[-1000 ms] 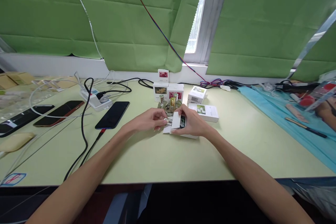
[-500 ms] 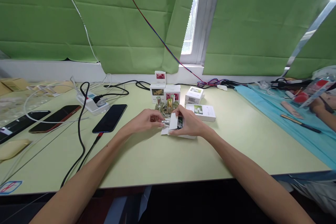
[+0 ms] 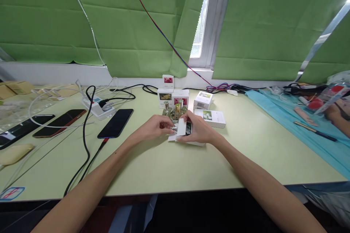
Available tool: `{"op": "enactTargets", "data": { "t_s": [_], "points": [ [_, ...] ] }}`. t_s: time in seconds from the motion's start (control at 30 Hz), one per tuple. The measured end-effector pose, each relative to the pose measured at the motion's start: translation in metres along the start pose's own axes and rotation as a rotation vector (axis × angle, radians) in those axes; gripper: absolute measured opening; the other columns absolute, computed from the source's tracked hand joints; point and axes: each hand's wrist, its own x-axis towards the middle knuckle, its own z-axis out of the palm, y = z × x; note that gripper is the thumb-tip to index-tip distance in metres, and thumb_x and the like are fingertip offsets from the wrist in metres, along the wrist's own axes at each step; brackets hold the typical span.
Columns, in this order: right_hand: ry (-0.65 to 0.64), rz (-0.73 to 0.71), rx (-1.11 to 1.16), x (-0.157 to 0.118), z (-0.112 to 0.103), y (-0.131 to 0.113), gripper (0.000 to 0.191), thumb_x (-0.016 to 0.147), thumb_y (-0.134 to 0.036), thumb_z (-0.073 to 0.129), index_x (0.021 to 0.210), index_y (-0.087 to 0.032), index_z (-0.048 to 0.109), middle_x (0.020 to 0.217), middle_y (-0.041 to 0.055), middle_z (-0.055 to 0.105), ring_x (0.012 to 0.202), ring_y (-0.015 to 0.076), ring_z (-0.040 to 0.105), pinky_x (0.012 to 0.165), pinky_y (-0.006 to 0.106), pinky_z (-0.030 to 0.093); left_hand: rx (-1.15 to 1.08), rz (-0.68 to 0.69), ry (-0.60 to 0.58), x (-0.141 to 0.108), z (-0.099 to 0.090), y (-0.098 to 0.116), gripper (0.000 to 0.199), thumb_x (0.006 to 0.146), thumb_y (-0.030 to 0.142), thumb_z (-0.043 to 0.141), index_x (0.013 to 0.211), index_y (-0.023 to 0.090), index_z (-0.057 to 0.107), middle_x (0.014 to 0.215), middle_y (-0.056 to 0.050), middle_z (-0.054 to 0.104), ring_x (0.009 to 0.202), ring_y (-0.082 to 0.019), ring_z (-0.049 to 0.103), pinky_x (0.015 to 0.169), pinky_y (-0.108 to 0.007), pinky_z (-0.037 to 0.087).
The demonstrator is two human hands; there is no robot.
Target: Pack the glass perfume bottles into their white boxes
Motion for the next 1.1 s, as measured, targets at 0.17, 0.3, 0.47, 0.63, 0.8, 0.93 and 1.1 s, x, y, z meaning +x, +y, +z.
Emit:
{"op": "enactTargets", "data": {
  "t_s": [0.17, 0.3, 0.47, 0.63, 0.8, 0.93, 1.1],
  "points": [
    [-0.002, -0.007, 0.003, 0.0, 0.0, 0.001, 0.058, 0.063, -0.046, 0.086, 0.094, -0.025, 0.041, 0.091, -0.0008, 0.054, 0.076, 0.0162, 0.05, 0.067, 0.03, 0.041, -0.01, -0.009, 0.01, 0.0, 0.001, 0.003, 0.031, 0.078, 0.044, 0.075, 0.088, 0.014, 0.077, 0.075, -0.002, 0.066, 0.067, -0.014, 0.049, 0.06, -0.026, 0.036],
    [-0.003, -0.007, 0.004, 0.0, 0.0, 0.001, 0.059, 0.063, -0.046, 0.086, 0.094, -0.025, 0.041, 0.092, -0.0005, 0.055, 0.077, 0.0163, 0.05, 0.068, 0.03, 0.041, -0.021, -0.009, 0.011, 0.001, 0.002, 0.004, 0.03, 0.078, 0.042, 0.074, 0.088, 0.014, 0.077, 0.074, -0.002, 0.065, 0.066, -0.013, 0.049, 0.06, -0.026, 0.037],
    [0.0, -0.003, 0.006, 0.0, 0.0, -0.001, 0.059, 0.062, -0.045, 0.086, 0.094, -0.025, 0.042, 0.092, -0.0006, 0.055, 0.077, 0.0163, 0.051, 0.068, 0.03, 0.041, -0.025, 0.0, 0.014, 0.001, 0.004, 0.003, 0.028, 0.078, 0.041, 0.075, 0.089, 0.015, 0.077, 0.074, -0.001, 0.064, 0.065, -0.013, 0.05, 0.06, -0.026, 0.038],
    [-0.009, 0.002, 0.012, -0.001, 0.0, -0.001, 0.058, 0.063, -0.045, 0.086, 0.094, -0.025, 0.041, 0.094, -0.0004, 0.057, 0.078, 0.0168, 0.052, 0.068, 0.03, 0.041, -0.013, 0.0, 0.012, 0.0, 0.005, 0.004, 0.027, 0.079, 0.04, 0.073, 0.09, 0.016, 0.077, 0.075, -0.001, 0.065, 0.066, -0.013, 0.05, 0.061, -0.026, 0.039],
    [-0.007, 0.0, 0.007, -0.001, 0.0, -0.001, 0.058, 0.063, -0.046, 0.086, 0.094, -0.025, 0.041, 0.093, -0.0004, 0.058, 0.078, 0.017, 0.053, 0.068, 0.03, 0.042, -0.012, -0.002, 0.022, 0.0, 0.007, 0.008, 0.025, 0.078, 0.039, 0.073, 0.088, 0.016, 0.077, 0.075, -0.001, 0.066, 0.066, -0.014, 0.051, 0.062, -0.027, 0.039],
    [-0.01, 0.002, 0.013, -0.001, 0.0, -0.001, 0.058, 0.063, -0.047, 0.086, 0.094, -0.025, 0.042, 0.096, 0.001, 0.06, 0.08, 0.0178, 0.055, 0.069, 0.031, 0.043, -0.016, 0.0, 0.017, 0.0, 0.007, 0.011, 0.024, 0.078, 0.037, 0.072, 0.088, 0.016, 0.078, 0.076, -0.002, 0.066, 0.067, -0.014, 0.051, 0.063, -0.027, 0.039],
    [-0.004, -0.01, 0.018, -0.001, 0.0, 0.0, 0.059, 0.063, -0.048, 0.086, 0.096, -0.025, 0.042, 0.1, 0.002, 0.062, 0.083, 0.0187, 0.058, 0.072, 0.032, 0.044, -0.034, -0.004, 0.017, 0.0, 0.009, 0.011, 0.025, 0.077, 0.037, 0.072, 0.088, 0.016, 0.078, 0.075, -0.002, 0.066, 0.067, -0.014, 0.05, 0.062, -0.027, 0.039]
  ]
}}
